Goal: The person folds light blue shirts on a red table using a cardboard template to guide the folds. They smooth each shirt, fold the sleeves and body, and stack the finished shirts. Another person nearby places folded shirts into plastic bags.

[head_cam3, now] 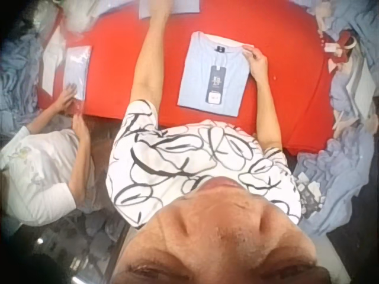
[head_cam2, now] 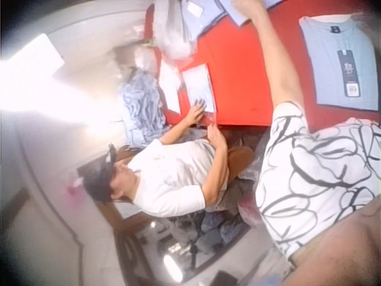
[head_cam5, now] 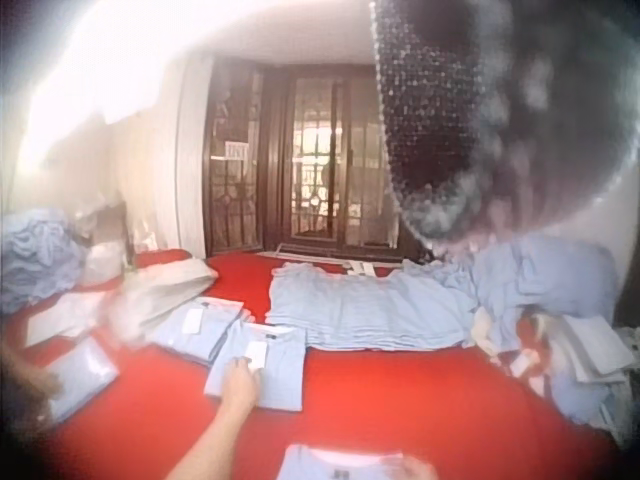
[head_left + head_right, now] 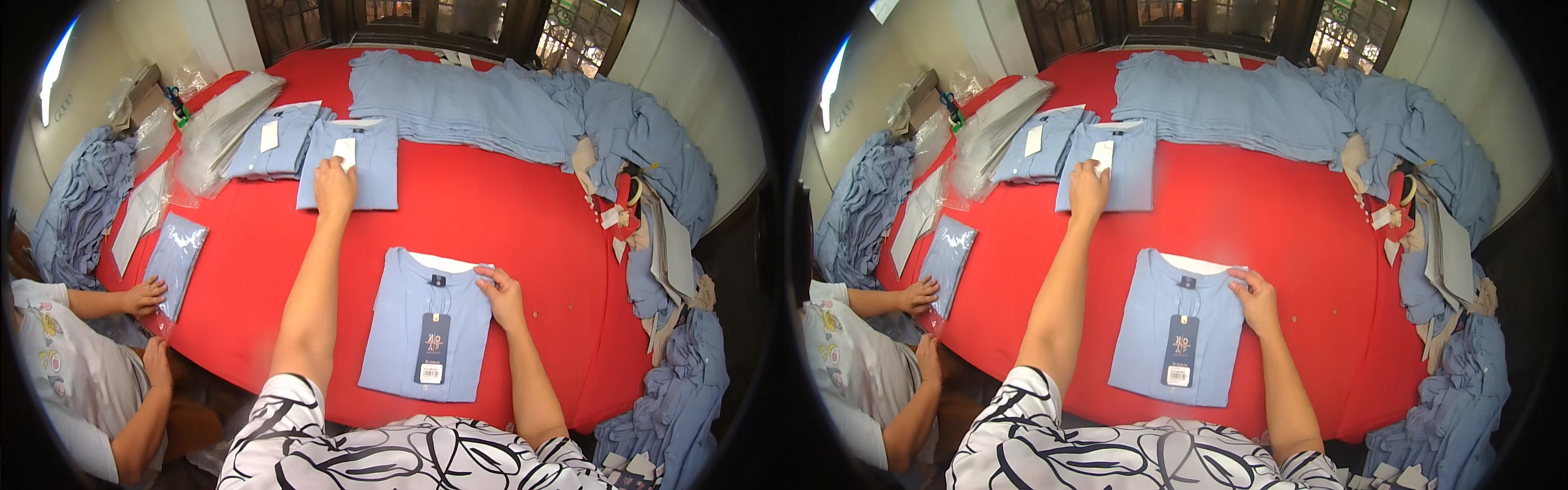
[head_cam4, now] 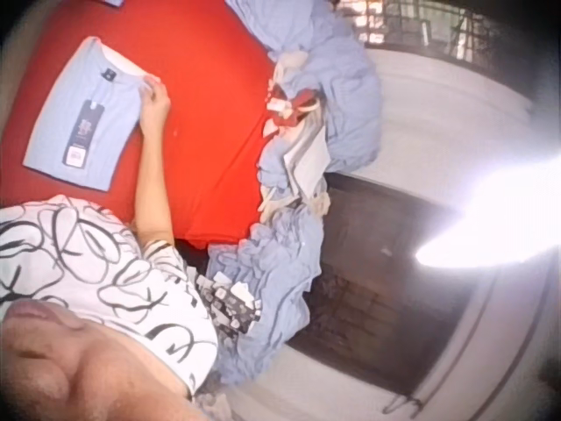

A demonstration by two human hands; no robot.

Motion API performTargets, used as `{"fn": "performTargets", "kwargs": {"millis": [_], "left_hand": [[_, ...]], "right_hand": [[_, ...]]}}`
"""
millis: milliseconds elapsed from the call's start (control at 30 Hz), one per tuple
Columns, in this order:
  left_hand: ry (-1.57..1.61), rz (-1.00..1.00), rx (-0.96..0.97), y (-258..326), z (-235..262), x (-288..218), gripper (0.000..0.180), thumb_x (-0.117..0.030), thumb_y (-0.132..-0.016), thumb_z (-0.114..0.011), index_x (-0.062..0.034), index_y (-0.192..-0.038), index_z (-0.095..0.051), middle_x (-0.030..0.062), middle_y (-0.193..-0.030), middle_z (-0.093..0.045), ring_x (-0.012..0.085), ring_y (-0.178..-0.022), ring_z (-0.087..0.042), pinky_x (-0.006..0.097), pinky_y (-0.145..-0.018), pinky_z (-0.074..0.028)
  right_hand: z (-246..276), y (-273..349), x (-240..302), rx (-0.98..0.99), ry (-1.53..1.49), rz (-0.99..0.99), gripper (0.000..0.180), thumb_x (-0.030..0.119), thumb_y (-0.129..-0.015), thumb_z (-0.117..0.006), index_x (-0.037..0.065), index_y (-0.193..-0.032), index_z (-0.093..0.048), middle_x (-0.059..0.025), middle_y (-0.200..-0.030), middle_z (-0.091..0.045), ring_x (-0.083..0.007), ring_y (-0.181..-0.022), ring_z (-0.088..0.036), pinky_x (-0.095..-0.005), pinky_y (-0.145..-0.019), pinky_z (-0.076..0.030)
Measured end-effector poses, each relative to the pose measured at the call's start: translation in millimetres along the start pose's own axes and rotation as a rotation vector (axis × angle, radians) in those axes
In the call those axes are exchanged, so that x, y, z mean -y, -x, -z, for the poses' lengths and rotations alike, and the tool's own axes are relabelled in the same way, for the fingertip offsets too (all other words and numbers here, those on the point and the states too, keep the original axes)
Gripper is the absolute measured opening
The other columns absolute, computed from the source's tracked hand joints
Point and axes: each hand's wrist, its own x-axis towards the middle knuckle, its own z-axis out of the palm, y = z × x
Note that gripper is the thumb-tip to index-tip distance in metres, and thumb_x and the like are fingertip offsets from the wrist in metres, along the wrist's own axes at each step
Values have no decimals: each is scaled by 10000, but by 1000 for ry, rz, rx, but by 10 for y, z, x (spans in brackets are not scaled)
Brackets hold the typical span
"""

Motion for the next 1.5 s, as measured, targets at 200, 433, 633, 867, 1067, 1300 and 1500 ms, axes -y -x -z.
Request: {"fn": "performTargets", "kwargs": {"millis": [200, 433, 633, 867, 1067, 1300, 1500], "left_hand": [[-83, 227, 182, -440, -157, 3, 418, -263, -815, -721, 14, -1089, -569, 196, -1120, -615, 384, -1125, -569, 438, -889, -494], [-124, 44, 114, -461, -246, 52, 434, -327, -784, -737, -30, -1057, -577, 177, -1112, -618, 387, -1074, -582, 480, -856, -487], [-152, -29, 69, -187, -76, -106, 467, -432, -778, -747, -49, -1030, -658, 166, -1078, -605, 362, -1047, -563, 466, -880, -452], [54, 164, 665, 466, 534, -142, 426, -437, -858, -690, -23, -956, -701, 177, -940, -693, 296, -901, -664, 392, -774, -517], [219, 109, 850, 1310, 697, -94, 424, -382, -834, -734, 16, -967, -673, 134, -863, -686, 244, -834, -674, 347, -739, -523], [376, 81, 544, 1651, 448, -242, 298, -206, -849, -717, 3, -1000, -568, 162, -1015, -647, 314, -953, -641, 407, -814, -500], [691, 210, 621, 1606, 494, -366, 277, -131, -899, -644, 5, -1072, -475, 260, -942, -656, 437, -963, -638, 459, -837, -493]], "right_hand": [[12, 0, 69, -22, -18, -43, 240, 54, -831, -702, 39, -1068, -732, 8, -758, -495, -96, -644, -398, -254, -585, -364], [10, -13, 60, -4, -80, -64, 244, 54, -832, -703, 39, -1074, -732, 19, -761, -481, -90, -646, -394, -249, -580, -358], [15, -6, 98, 2, -59, -62, 245, 52, -835, -696, 35, -1077, -730, 20, -775, -492, -87, -642, -386, -246, -577, -351], [49, 15, 110, 4, 1, 1, 314, 59, -816, -679, 39, -1129, -705, 11, -853, -552, -96, -648, -392, -255, -591, -368], [124, 24, 48, 181, 2, -78, 492, 45, -787, -656, 53, -1277, -620, -33, -1096, -547, -108, -718, -415, -241, -663, -397], [246, 77, 258, 333, 110, -158, 665, 25, -790, -672, 62, -1427, -483, -95, -1344, -473, -150, -842, -461, -264, -826, -459], [213, 4, 372, 369, 42, -240, 655, -29, -796, -658, 41, -1423, -481, -127, -1369, -491, -199, -1141, -544, -297, -939, -473]]}}
